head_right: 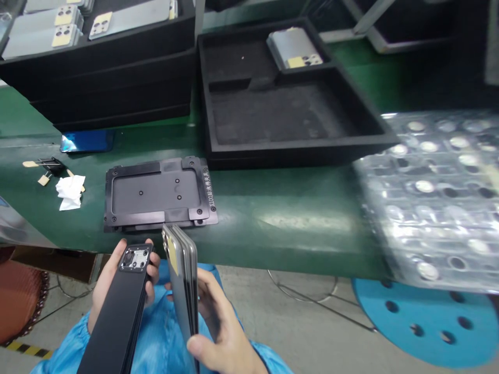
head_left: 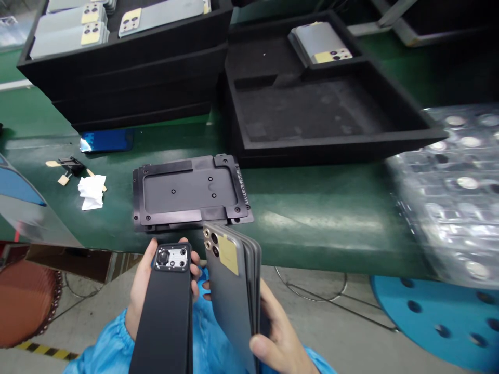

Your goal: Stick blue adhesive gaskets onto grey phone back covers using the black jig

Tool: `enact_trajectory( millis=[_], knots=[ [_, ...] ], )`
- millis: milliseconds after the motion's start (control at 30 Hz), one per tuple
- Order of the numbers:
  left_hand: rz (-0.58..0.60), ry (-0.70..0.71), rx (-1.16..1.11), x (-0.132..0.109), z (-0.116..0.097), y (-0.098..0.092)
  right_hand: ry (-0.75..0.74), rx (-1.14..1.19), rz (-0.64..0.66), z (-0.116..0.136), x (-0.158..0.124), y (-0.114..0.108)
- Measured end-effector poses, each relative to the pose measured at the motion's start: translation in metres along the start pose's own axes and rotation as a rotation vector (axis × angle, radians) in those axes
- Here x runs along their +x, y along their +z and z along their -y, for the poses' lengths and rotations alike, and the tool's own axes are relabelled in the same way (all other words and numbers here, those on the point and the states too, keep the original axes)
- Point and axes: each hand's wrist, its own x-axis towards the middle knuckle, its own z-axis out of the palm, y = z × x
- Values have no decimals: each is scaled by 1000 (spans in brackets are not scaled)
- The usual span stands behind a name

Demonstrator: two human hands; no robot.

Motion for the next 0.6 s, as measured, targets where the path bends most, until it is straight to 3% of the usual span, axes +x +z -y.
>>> enact_trajectory(
  millis=[133,367,600],
  knots=[
    [100,-42,17,0,-3,-7,-1,7,7,1,0,0],
    [377,-152,71,1,-8,-19,17,-1,20,1,2,1],
    [470,-148,140,0,-4,-22,34,-3,19,-5,-2,-3]
  ],
)
